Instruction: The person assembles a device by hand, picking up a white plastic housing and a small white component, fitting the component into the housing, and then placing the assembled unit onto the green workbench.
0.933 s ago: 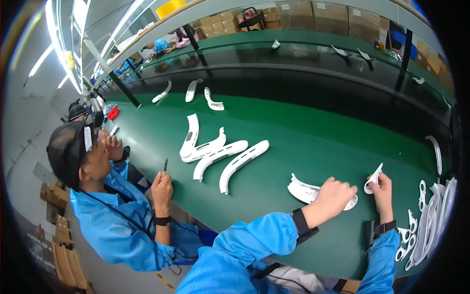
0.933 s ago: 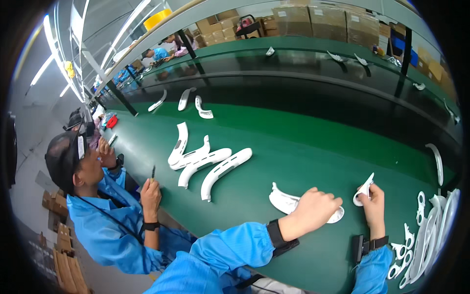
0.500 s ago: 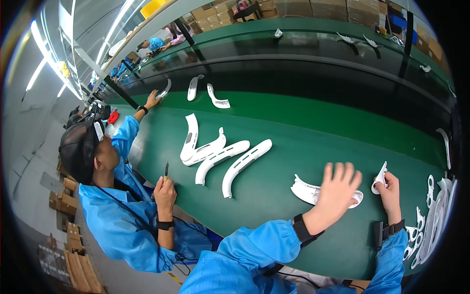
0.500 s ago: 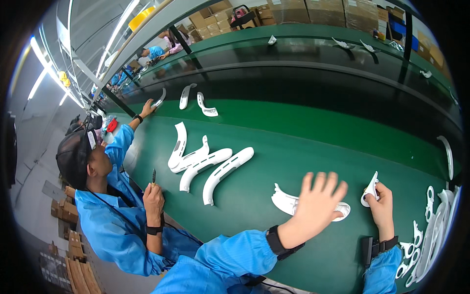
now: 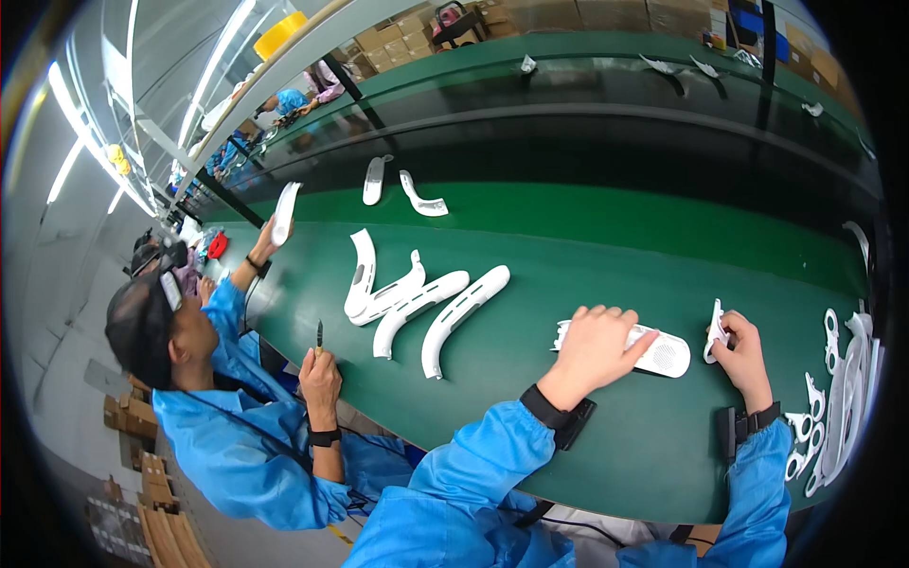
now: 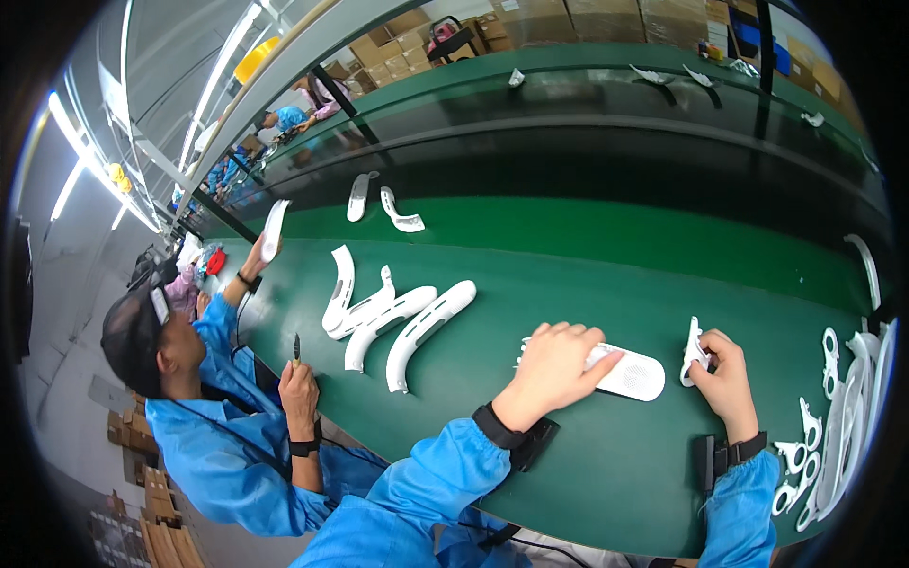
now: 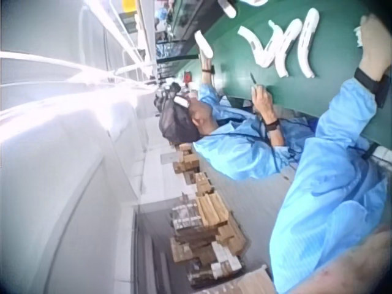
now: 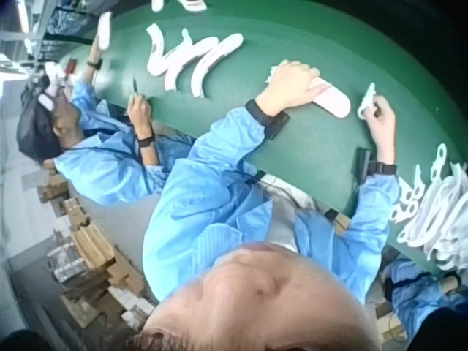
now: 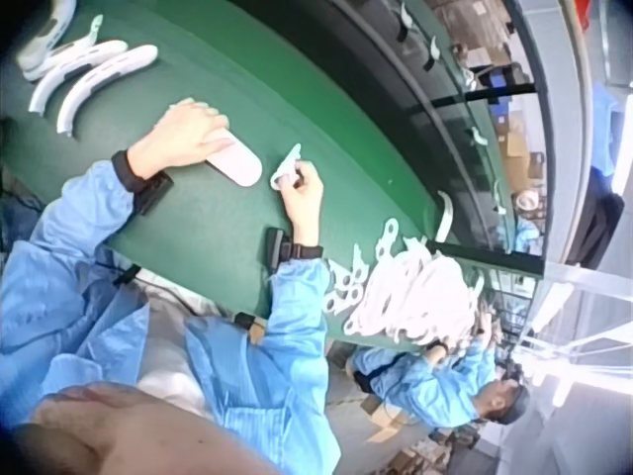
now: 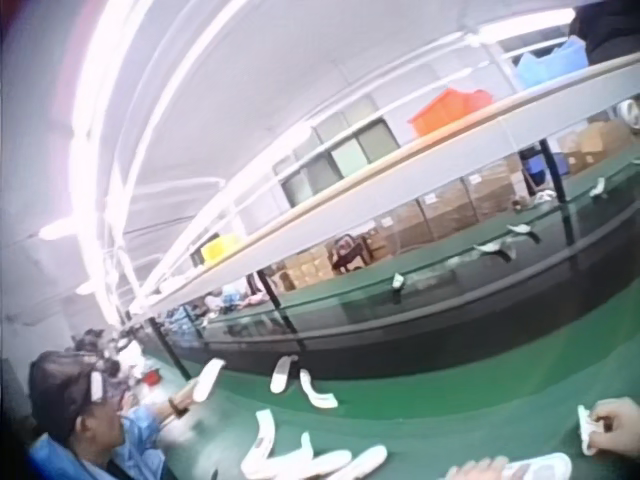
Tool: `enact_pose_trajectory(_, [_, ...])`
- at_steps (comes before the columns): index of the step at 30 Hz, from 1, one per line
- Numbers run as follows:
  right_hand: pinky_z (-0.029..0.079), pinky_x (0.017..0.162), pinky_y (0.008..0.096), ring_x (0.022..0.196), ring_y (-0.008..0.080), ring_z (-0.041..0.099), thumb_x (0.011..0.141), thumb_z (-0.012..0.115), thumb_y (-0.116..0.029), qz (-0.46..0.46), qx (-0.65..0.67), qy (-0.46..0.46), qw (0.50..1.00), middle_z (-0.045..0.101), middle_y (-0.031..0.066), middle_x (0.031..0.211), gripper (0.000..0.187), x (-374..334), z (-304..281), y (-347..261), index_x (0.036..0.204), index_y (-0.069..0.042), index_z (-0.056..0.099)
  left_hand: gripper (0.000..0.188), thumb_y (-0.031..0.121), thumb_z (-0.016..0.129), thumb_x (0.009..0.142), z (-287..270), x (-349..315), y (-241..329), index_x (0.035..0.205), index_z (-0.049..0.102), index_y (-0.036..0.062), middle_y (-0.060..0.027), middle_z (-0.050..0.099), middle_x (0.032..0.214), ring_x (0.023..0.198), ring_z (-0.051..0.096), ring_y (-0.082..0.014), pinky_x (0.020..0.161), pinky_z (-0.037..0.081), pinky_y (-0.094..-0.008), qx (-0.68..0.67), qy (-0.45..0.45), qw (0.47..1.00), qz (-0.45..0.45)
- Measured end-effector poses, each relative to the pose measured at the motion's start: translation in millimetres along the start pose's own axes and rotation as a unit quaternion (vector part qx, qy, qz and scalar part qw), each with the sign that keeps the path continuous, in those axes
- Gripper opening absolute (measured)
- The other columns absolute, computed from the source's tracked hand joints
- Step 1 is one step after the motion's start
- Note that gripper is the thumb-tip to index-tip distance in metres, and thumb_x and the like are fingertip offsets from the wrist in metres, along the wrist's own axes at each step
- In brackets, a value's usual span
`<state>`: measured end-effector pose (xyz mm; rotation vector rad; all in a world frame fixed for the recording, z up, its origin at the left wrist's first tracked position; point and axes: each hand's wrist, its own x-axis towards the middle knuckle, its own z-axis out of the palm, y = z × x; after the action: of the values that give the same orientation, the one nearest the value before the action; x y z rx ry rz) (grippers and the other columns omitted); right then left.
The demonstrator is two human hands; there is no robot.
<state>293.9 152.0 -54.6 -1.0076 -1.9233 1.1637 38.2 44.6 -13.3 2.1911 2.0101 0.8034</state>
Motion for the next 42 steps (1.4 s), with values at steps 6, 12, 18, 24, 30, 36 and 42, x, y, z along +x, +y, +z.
enact_pose_trajectory(6, [0.047, 0.079, 0.0348, 0.088, 0.0254, 0.059, 0.075, 0.071, -0.016, -0.095, -0.064, -0.054, 0.992, 0.062, 0.0144, 0.095, 0.034, 7.9, 15.2, -28.4, 0.105, -0.001, 0.063, 0.053, 0.042, 0.027, 0.101, -7.8, 1.0, -22.7, 0.104, 0.067, 0.0061, -0.0136, 0.062, 0.069, 0.067, 0.063, -0.0305, 0.061, 0.047, -0.0408, -0.170, 0.003, 0.981, -0.091])
enact_pose_trajectory(12, [0.045, 0.072, 0.0334, 0.081, 0.0229, 0.055, 0.083, 0.069, -0.023, -0.025, -0.101, -0.065, 0.992, 0.060, 0.0093, 0.081, 0.022, 5.9, 7.0, -23.7, 0.098, -0.007, 0.068, 0.042, 0.031, 0.029, 0.102, 0.9, 11.7, -13.6, 0.106, 0.063, 0.0071, -0.0129, 0.057, 0.064, 0.070, 0.059, -0.0347, 0.071, 0.042, -0.0422, -0.214, 0.004, 0.975, -0.066])
enact_pose_trajectory(18, [0.043, 0.069, 0.0307, 0.079, 0.0186, 0.054, 0.085, 0.070, -0.023, -0.001, -0.095, -0.073, 0.993, 0.058, 0.0075, 0.085, 0.023, 3.5, 5.7, -27.5, 0.099, -0.005, 0.068, 0.040, 0.029, 0.029, 0.102, -6.2, 8.9, -4.1, 0.107, 0.063, 0.0072, -0.0130, 0.057, 0.063, 0.070, 0.059, -0.0331, 0.073, 0.041, -0.0418, -0.134, -0.049, 0.988, -0.061])
enact_pose_trajectory(24, [0.047, 0.074, 0.0344, 0.083, 0.0242, 0.060, 0.082, 0.071, -0.024, -0.039, -0.067, -0.062, 0.995, 0.064, 0.0112, 0.087, 0.025, 8.9, 10.7, -24.4, 0.097, -0.004, 0.068, 0.053, 0.032, 0.074, 0.069, -15.7, 8.0, -15.1, 0.114, 0.059, 0.0077, -0.0167, 0.064, 0.087, 0.081, 0.061, -0.0359, 0.073, 0.046, -0.0437, -0.074, -0.063, 0.992, 0.082])
enact_pose_trajectory(30, [0.042, 0.066, 0.0302, 0.072, 0.0174, 0.053, 0.081, 0.070, -0.017, 0.031, -0.054, -0.045, 0.997, 0.057, 0.0075, 0.079, 0.020, 3.9, 10.3, -27.4, 0.092, -0.001, 0.066, 0.046, 0.023, 0.076, 0.067, -13.0, -6.8, -4.9, 0.105, 0.053, 0.0094, -0.0125, 0.062, 0.093, 0.083, 0.062, -0.0348, 0.074, 0.047, -0.0424, 0.021, -0.071, 0.997, 0.004])
enact_pose_trajectory(36, [0.041, 0.064, 0.0302, 0.070, 0.0176, 0.051, 0.081, 0.070, -0.019, 0.035, -0.059, -0.041, 0.997, 0.055, 0.0072, 0.077, 0.021, 6.5, 12.9, -22.3, 0.090, -0.001, 0.066, 0.040, 0.029, 0.077, 0.069, -40.3, -37.0, -35.5, 0.097, 0.061, 0.0053, -0.0122, 0.061, 0.091, 0.083, 0.061, -0.0336, 0.073, 0.050, -0.0413, 0.060, 0.018, 0.994, -0.088])
enact_pose_trajectory(42, [0.041, 0.064, 0.0312, 0.070, 0.0182, 0.051, 0.081, 0.070, -0.020, 0.026, -0.059, -0.035, 0.997, 0.055, 0.0076, 0.077, 0.022, 8.2, 13.1, -29.8, 0.091, -0.001, 0.066, 0.044, 0.033, 0.079, 0.072, -62.8, -79.8, -78.8, 0.103, 0.067, 0.0046, -0.0111, 0.058, 0.096, 0.089, 0.056, -0.0318, 0.073, 0.046, -0.0427, 0.220, 0.103, 0.960, -0.140])
